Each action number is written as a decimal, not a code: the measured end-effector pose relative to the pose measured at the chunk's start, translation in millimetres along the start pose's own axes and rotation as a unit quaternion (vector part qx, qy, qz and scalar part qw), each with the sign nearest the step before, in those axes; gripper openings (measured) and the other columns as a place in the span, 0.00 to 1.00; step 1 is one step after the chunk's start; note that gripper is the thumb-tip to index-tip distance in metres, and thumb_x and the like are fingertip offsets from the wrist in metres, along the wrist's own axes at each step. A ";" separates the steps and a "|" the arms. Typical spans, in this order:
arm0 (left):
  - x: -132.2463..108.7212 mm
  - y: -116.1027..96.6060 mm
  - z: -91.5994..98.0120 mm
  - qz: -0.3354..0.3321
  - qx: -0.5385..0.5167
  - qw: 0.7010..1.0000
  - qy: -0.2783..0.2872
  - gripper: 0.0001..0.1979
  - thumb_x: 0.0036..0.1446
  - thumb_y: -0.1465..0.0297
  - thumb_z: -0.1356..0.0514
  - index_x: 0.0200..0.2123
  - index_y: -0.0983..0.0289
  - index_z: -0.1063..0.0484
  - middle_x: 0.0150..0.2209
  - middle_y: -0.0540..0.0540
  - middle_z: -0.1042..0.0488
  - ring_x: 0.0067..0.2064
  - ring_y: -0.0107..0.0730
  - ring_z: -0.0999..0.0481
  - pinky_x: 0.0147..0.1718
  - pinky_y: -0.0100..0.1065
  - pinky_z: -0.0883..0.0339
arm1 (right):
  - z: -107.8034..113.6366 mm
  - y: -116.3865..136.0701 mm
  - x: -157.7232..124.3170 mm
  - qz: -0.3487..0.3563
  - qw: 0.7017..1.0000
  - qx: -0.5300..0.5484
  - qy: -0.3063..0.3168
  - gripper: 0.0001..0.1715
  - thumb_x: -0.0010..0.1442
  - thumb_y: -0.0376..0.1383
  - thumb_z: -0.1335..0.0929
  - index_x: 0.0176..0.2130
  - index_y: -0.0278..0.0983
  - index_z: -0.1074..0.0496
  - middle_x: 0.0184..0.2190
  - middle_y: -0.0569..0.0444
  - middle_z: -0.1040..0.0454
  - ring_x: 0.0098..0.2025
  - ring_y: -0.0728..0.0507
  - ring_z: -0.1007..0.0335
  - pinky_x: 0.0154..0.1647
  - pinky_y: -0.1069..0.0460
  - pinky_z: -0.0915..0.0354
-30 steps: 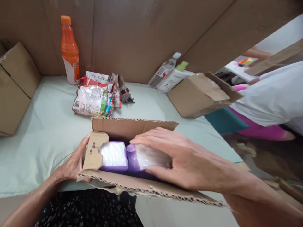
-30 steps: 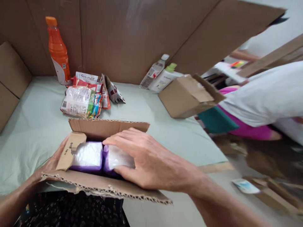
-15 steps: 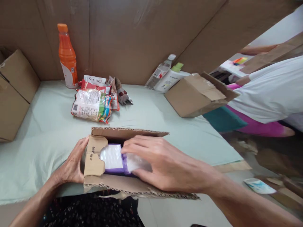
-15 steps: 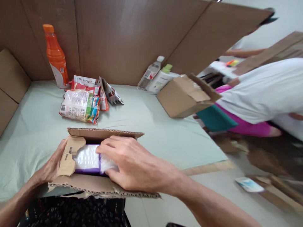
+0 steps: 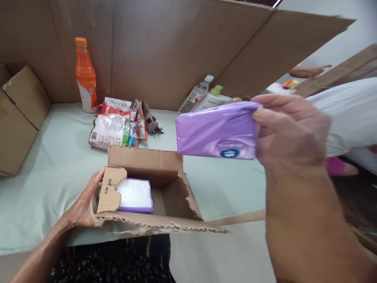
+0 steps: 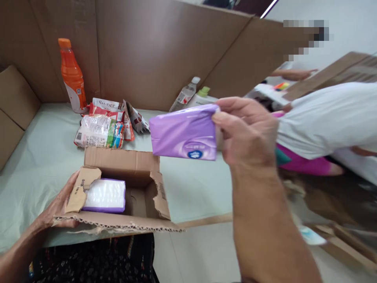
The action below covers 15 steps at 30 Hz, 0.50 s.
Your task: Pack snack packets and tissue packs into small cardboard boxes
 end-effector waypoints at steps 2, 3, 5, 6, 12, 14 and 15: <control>0.3 1.7 -0.8 -0.010 0.000 1.000 -0.004 0.59 0.54 0.48 0.30 0.79 0.47 0.62 0.76 0.64 0.46 0.75 0.74 0.44 0.70 0.72 0.45 | -13.4 -13.1 -3.8 -0.011 1.000 0.011 0.001 0.15 0.42 0.41 0.22 0.32 0.40 0.21 0.28 0.54 0.22 0.28 0.46 0.29 0.33 0.46 0.29; 0.7 2.4 -1.0 -0.014 -0.003 1.000 -0.007 0.58 0.55 0.47 0.30 0.78 0.46 0.61 0.76 0.62 0.46 0.75 0.74 0.44 0.71 0.72 0.46 | -21.3 -16.9 -8.1 -0.021 1.000 -0.003 0.018 0.15 0.42 0.40 0.21 0.32 0.40 0.21 0.28 0.53 0.22 0.29 0.46 0.30 0.33 0.47 0.30; 1.5 3.7 -1.0 -0.016 -0.011 1.000 -0.010 0.58 0.54 0.43 0.31 0.78 0.44 0.61 0.76 0.60 0.47 0.75 0.72 0.44 0.72 0.70 0.46 | -36.4 -21.8 -16.4 -0.042 0.996 -0.046 0.069 0.16 0.42 0.40 0.21 0.34 0.40 0.20 0.29 0.53 0.22 0.30 0.45 0.30 0.34 0.47 0.31; 1.5 4.5 -0.7 -0.016 -0.014 1.000 -0.012 0.57 0.55 0.42 0.32 0.78 0.44 0.61 0.77 0.59 0.47 0.76 0.71 0.45 0.72 0.70 0.47 | -42.0 -24.0 -18.7 -0.050 0.993 -0.059 0.086 0.17 0.43 0.40 0.21 0.35 0.39 0.20 0.29 0.53 0.21 0.30 0.45 0.30 0.34 0.47 0.31; -1.0 9.8 2.0 0.003 -0.026 1.000 0.003 0.62 0.50 0.40 0.30 0.79 0.46 0.59 0.76 0.60 0.45 0.76 0.74 0.45 0.72 0.69 0.45 | -57.8 -46.7 -12.7 -0.066 0.982 -0.108 0.140 0.20 0.51 0.44 0.24 0.41 0.37 0.20 0.34 0.50 0.20 0.34 0.44 0.28 0.40 0.47 0.29; -1.1 10.1 2.4 0.005 -0.028 1.000 0.005 0.63 0.49 0.40 0.29 0.79 0.47 0.59 0.76 0.61 0.46 0.76 0.73 0.45 0.73 0.68 0.46 | -70.7 -57.5 -17.5 -0.084 0.952 -0.176 0.236 0.22 0.50 0.44 0.24 0.43 0.37 0.19 0.38 0.48 0.17 0.39 0.41 0.24 0.47 0.44 0.27; -0.8 9.6 2.3 0.004 -0.027 1.000 0.006 0.62 0.50 0.40 0.29 0.79 0.48 0.59 0.76 0.61 0.46 0.76 0.73 0.46 0.73 0.68 0.47 | -78.9 -63.2 -21.9 -0.090 0.932 -0.209 0.281 0.22 0.51 0.44 0.25 0.44 0.37 0.19 0.42 0.47 0.16 0.42 0.39 0.22 0.51 0.42 0.26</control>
Point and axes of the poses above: each hand's wrist, its own x-axis towards the middle knuckle, its own z-axis out of the back of the hand, y = z × x, the point moved 2 cm from there along x, towards the middle knuckle
